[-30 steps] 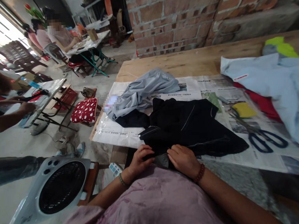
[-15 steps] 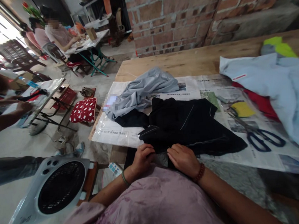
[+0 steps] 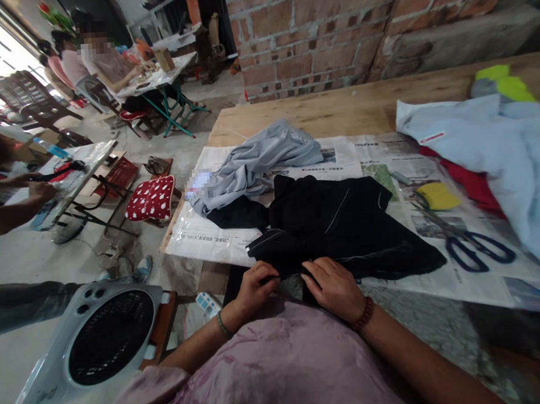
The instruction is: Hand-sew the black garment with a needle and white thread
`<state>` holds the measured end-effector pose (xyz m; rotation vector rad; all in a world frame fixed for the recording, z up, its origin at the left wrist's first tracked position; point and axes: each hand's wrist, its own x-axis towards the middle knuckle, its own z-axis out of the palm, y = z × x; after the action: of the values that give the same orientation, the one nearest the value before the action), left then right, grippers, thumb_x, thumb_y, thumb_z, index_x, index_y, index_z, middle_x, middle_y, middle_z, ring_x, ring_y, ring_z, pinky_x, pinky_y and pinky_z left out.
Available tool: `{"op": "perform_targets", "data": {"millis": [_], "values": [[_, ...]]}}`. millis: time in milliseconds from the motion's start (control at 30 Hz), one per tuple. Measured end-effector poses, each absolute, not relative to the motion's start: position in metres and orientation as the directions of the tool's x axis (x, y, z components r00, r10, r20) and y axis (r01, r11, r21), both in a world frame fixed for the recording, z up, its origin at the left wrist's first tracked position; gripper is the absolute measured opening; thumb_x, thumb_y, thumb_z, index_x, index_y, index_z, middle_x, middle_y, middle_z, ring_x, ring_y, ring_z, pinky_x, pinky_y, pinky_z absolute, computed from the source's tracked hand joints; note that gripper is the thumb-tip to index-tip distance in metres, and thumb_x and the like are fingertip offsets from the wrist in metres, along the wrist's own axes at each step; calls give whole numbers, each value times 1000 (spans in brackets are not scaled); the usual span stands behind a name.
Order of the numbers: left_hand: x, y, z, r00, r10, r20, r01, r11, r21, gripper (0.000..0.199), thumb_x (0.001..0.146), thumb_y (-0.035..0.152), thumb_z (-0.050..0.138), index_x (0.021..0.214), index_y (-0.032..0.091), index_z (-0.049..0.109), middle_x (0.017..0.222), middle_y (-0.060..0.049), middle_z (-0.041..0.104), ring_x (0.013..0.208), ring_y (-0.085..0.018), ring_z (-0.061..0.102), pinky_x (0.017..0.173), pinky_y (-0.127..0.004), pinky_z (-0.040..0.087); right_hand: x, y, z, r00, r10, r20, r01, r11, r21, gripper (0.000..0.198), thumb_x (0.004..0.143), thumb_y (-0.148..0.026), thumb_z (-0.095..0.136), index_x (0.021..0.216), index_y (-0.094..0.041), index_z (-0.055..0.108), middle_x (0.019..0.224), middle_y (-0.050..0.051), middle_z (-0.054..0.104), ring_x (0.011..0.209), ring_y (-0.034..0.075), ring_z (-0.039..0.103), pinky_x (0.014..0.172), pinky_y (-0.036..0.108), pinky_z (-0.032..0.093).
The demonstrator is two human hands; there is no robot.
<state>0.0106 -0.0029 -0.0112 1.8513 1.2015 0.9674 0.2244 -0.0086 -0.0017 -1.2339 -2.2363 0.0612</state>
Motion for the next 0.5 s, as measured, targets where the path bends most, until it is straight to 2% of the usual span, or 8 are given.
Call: {"op": "perform_targets", "data": {"millis": [67, 167, 267, 333, 400, 500], "values": [[13, 1, -12, 223, 970, 99, 322, -169, 932, 5, 71, 17, 60, 73, 16, 64, 73, -3, 58, 70, -13, 54, 65, -24, 43, 224, -14, 3, -383, 796, 469, 730, 572, -374, 29, 87, -16, 38, 109, -11, 56, 84, 9, 60, 78, 15, 54, 76, 28, 45], [15, 5, -12, 149, 985, -87, 251, 48, 967, 4, 66, 17, 63, 71, 15, 64, 71, 0, 55, 67, -11, 51, 61, -23, 41, 220, -25, 9, -389, 822, 415, 631, 566, -530, 37, 88, -13, 31, 122, -13, 47, 84, 7, 61, 76, 13, 57, 75, 26, 47], [17, 8, -12, 115, 971, -211, 171, 190, 967, 4, 65, 17, 64, 69, 15, 63, 69, 1, 53, 64, -10, 48, 59, -21, 39, 211, -36, 11, -363, 898, 247, 534, 418, -735, 36, 89, -22, 31, 123, -16, 44, 79, 4, 63, 71, 12, 59, 71, 25, 48], [18, 8, -12, 111, 971, -214, 160, 195, 968, 5, 65, 18, 64, 69, 15, 63, 69, 1, 53, 65, -10, 48, 60, -21, 39, 204, -40, 10, -339, 940, 41, 498, 216, -840, 31, 87, -27, 34, 112, -17, 49, 73, 2, 64, 63, 12, 59, 64, 24, 48], [18, 7, -12, 118, 980, -160, 187, 136, 973, 5, 66, 19, 65, 69, 16, 64, 69, 1, 55, 67, -11, 49, 61, -22, 40, 196, -40, 9, -338, 931, -140, 474, 40, -880, 22, 85, -31, 38, 93, -19, 55, 64, 0, 62, 56, 12, 58, 57, 23, 46], [17, 5, -14, 148, 988, -34, 249, -4, 968, 3, 67, 18, 64, 70, 17, 65, 71, 0, 56, 69, -11, 51, 63, -23, 41, 187, -35, 5, -302, 927, -221, 439, -70, -896, 21, 82, -32, 42, 75, -19, 58, 55, -2, 57, 52, 12, 55, 55, 23, 44]]}}
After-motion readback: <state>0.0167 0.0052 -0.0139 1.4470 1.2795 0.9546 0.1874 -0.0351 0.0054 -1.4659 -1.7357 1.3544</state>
